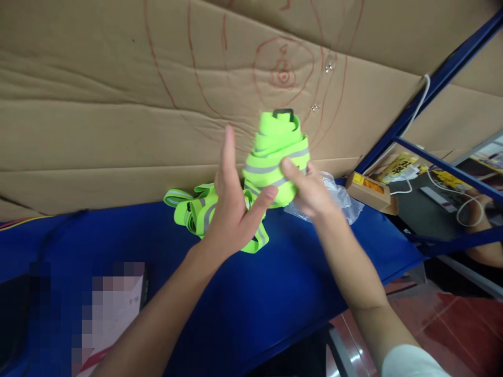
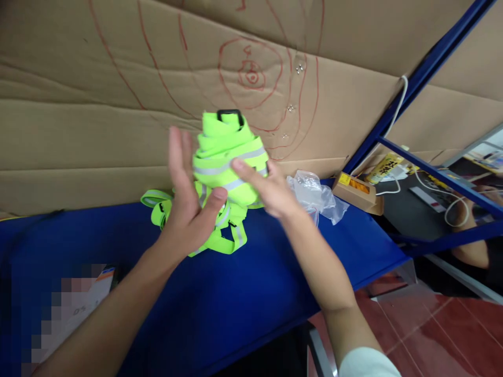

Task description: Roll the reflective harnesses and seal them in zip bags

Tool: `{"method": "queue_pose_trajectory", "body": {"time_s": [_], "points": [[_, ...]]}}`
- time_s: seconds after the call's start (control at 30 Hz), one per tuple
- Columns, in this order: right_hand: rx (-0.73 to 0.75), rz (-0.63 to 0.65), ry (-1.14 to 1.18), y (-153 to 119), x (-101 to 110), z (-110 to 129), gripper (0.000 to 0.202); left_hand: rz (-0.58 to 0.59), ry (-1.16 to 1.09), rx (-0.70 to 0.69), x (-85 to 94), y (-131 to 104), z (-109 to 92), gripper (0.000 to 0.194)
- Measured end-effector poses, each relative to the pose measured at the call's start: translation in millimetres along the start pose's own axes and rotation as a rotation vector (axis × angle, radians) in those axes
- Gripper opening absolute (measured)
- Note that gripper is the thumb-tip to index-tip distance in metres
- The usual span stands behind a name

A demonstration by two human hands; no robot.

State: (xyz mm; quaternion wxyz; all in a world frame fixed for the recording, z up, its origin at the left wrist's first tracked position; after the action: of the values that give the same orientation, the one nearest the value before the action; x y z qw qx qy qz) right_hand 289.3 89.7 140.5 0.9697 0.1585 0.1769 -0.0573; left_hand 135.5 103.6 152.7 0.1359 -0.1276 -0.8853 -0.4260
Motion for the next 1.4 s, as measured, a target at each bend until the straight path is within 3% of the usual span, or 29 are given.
{"method": "queue_pose_trajectory", "body": {"time_s": [0.07, 0.13, 0.23, 0.3, 0.33, 0.43, 0.53, 0.63, 0.77, 0.9, 1.0, 1.1, 1.17, 1.27, 1.33, 1.4], "points": [[-0.092, 0.028, -0.103, 0, 41, 20, 0.059, 0.057, 0.071, 0.013, -8.9, -5, 1, 0.077], [-0.095, -0.047, -0.206, -12, 96, 40, 0.047, 0.2, 0.105, 0.074, -23.0, -12, 6, 0.052], [-0.057, -0.152, -0.215, -62, 164, 54, 0.021, 0.467, 0.277, 0.028, -56.6, -30, 6, 0.027], [-0.051, -0.228, -0.203, -108, 191, 52, 0.016, 0.558, 0.424, -0.078, -85.9, -43, 2, 0.021], [-0.104, -0.348, -0.197, -133, 204, 45, 0.012, 0.575, 0.464, -0.108, -102.4, -48, 0, 0.019], [-0.372, -0.754, -0.172, -200, 225, 13, 0.032, 0.566, 0.566, -0.149, -152.8, -52, -2, 0.023], [-0.478, -0.844, -0.104, -220, 218, -13, 0.046, 0.551, 0.631, -0.169, -187.8, -46, 1, 0.018], [-0.519, -0.764, -0.088, -207, 205, -27, 0.045, 0.52, 0.656, -0.177, -188.4, -42, 5, 0.014], [-0.581, -0.618, -0.081, -180, 180, -38, 0.047, 0.412, 0.669, -0.149, -144.4, -56, -3, 0.015], [-0.539, -0.492, -0.011, -158, 146, -49, 0.069, 0.31, 0.669, -0.121, -97.2, -79, -17, 0.014], [-0.434, -0.367, -0.058, -140, 124, -51, 0.079, 0.269, 0.644, -0.106, -74.9, -90, -22, 0.013], [-0.343, -0.26, -0.127, -126, 107, -47, 0.068, 0.24, 0.572, -0.086, -57.3, -99, -21, 0.012], [-0.356, -0.231, -0.081, -119, 97, -48, 0.061, 0.161, 0.329, 0.045, -40.6, -104, -11, 0.018], [-0.433, -0.21, 0.048, -111, 82, -54, 0.063, -0.004, -0.36, 0.484, -23.0, -115, 23, 0.048], [-0.469, -0.154, 0.068, -104, 68, -61, 0.064, 0.011, -0.747, 0.715, -29.7, -120, 34, 0.067], [-0.455, -0.067, 0.017, -94, 50, -68, 0.059, 0.109, -0.954, 0.805, -39.3, -117, 31, 0.086]]}}
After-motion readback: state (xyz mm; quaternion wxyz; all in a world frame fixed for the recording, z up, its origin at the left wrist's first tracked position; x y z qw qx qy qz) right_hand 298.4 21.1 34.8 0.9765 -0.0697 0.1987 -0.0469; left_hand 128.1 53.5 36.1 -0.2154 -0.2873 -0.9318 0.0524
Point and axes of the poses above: each hand's wrist, its own y-axis towards the middle knuckle, its own x-axis out of the back of the hand, z = x × y, the point moved 7 cm from there along y, towards the middle knuckle, and after that the axes turned 14 degrees about y, right-handed, at the moved point
